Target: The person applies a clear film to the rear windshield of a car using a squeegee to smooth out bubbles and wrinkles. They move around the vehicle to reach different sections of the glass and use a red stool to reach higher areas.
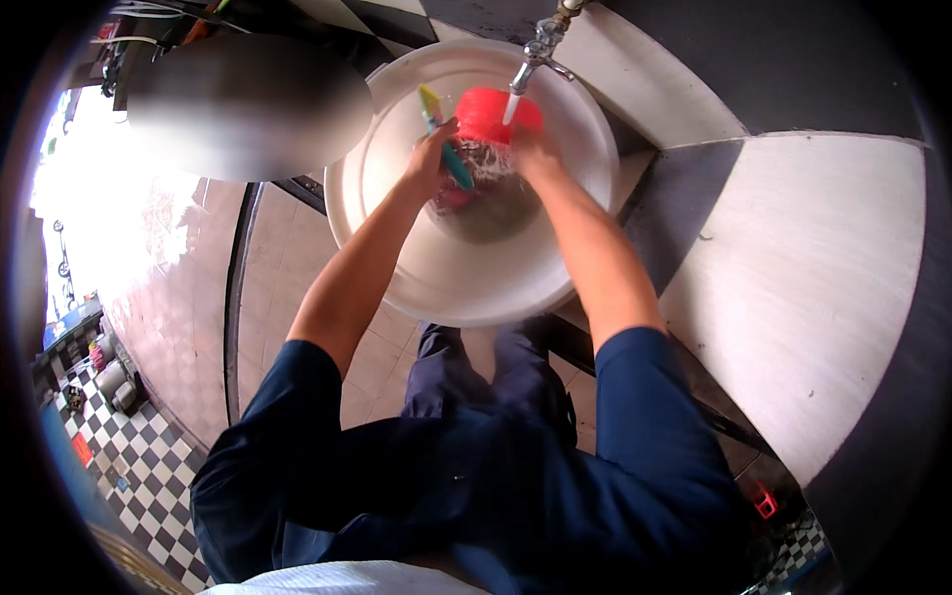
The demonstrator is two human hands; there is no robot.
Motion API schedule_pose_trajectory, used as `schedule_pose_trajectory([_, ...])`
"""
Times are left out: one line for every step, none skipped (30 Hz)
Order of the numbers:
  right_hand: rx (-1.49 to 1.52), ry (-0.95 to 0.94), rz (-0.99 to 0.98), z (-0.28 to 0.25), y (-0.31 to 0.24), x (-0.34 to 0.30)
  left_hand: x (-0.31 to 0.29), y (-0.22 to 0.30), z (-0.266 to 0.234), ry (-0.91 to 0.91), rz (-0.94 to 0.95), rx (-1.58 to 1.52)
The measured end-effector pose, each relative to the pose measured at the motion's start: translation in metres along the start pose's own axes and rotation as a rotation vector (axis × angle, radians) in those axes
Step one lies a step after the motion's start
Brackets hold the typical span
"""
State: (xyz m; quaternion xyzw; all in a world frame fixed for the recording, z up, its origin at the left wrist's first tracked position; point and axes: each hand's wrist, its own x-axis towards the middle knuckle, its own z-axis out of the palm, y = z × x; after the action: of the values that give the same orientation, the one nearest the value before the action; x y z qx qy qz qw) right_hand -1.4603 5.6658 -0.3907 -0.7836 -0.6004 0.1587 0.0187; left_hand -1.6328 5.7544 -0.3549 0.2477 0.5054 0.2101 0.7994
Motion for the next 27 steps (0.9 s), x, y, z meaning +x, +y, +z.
schedule_pose_trajectory([-0.112, 0.057, -0.156, 0.013, 0.006, 0.021, -0.009, -0.001, -0.010, 0.004, 0.032, -0.031])
schedule_pose_trajectory([0.054, 0.086, -0.057, 0.040, 0.015, 0.041, -0.018, -0.003, -0.016, -0.001, 0.062, -0.057])
schedule_pose_trajectory([-0.223, 0.027, -0.176, 0.040, 0.009, 0.056, -0.037, 0.002, -0.017, 0.050, 0.049, -0.023])
schedule_pose_trajectory([-0.506, -0.032, -0.299, 0.034, -0.001, 0.067, -0.042, -0.002, -0.027, 0.052, 0.045, -0.019])
schedule_pose_trajectory([-0.541, -0.009, -0.338, 0.027, -0.008, 0.073, -0.043, -0.007, -0.038, 0.050, 0.039, -0.011])
schedule_pose_trajectory([-0.581, 0.012, -0.381, 0.020, -0.013, 0.076, -0.047, -0.011, -0.044, 0.048, 0.032, -0.011])
schedule_pose_trajectory([-0.621, 0.034, -0.418, 0.016, -0.015, 0.078, -0.049, -0.013, -0.046, 0.045, 0.051, 0.020])
schedule_pose_trajectory([-0.223, -0.019, -0.154, 0.019, -0.010, 0.080, -0.047, -0.014, -0.044, 0.029, 0.030, 0.010])
schedule_pose_trajectory([0.170, -0.067, 0.114, 0.022, 0.002, 0.080, -0.045, -0.014, -0.035, 0.005, 0.008, -0.002])
schedule_pose_trajectory([0.140, -0.119, 0.199, -0.001, -0.005, 0.069, -0.044, -0.016, -0.030, 0.000, -0.010, -0.036])
schedule_pose_trajectory([0.109, -0.173, 0.285, -0.026, -0.012, 0.058, -0.028, -0.023, -0.028, -0.022, -0.047, -0.155])
schedule_pose_trajectory([0.087, -0.153, 0.244, -0.025, -0.002, 0.040, -0.020, -0.022, -0.010, -0.020, -0.051, -0.211])
schedule_pose_trajectory([0.064, -0.136, 0.199, -0.016, 0.015, 0.024, -0.013, -0.021, 0.010, -0.013, -0.053, -0.270])
schedule_pose_trajectory([0.038, -0.118, 0.151, -0.006, 0.027, 0.009, -0.005, -0.021, 0.029, -0.007, -0.055, -0.332])
schedule_pose_trajectory([0.209, -0.107, 0.301, 0.009, 0.033, -0.006, 0.005, -0.023, 0.047, -0.031, -0.066, -0.343])
schedule_pose_trajectory([0.437, -0.145, 0.411, 0.010, 0.032, -0.022, 0.015, -0.026, 0.062, -0.044, -0.073, -0.364])
schedule_pose_trajectory([0.656, -0.158, 0.541, 0.009, 0.031, -0.040, 0.025, -0.029, 0.077, -0.060, -0.083, -0.382])
schedule_pose_trajectory([0.935, -0.212, 0.644, -0.001, 0.025, -0.057, 0.037, -0.033, 0.088, -0.070, -0.104, -0.367])
schedule_pose_trajectory([1.166, -0.208, 0.690, 0.005, 0.027, -0.071, 0.046, -0.039, 0.096, -0.083, -0.120, -0.351])
schedule_pose_trajectory([1.398, -0.202, 0.729, 0.012, 0.030, -0.083, 0.054, -0.043, 0.103, -0.095, -0.135, -0.336])
schedule_pose_trajectory([1.479, -0.188, 0.809, 0.011, 0.029, -0.092, 0.059, -0.045, 0.110, -0.083, -0.157, -0.249])
schedule_pose_trajectory([1.566, -0.173, 0.889, 0.011, 0.023, -0.100, 0.063, -0.048, 0.112, -0.108, -0.170, -0.286])
schedule_pose_trajectory([1.650, -0.159, 0.968, 0.010, 0.021, -0.107, 0.067, -0.051, 0.112, -0.131, -0.181, -0.325])
schedule_pose_trajectory([1.717, -0.195, 0.989, 0.011, 0.019, -0.113, 0.069, -0.053, 0.110, -0.152, -0.192, -0.356])
schedule_pose_trajectory([1.782, -0.233, 1.008, 0.011, 0.018, -0.119, 0.071, -0.054, 0.109, -0.141, -0.182, -0.397])
schedule_pose_trajectory([1.846, -0.274, 1.024, 0.012, 0.016, -0.123, 0.073, -0.056, 0.107, -0.128, -0.171, -0.441])
schedule_pose_trajectory([1.920, -0.267, 1.003, 0.023, 0.015, -0.127, 0.073, -0.056, 0.105, -0.115, -0.159, -0.479])
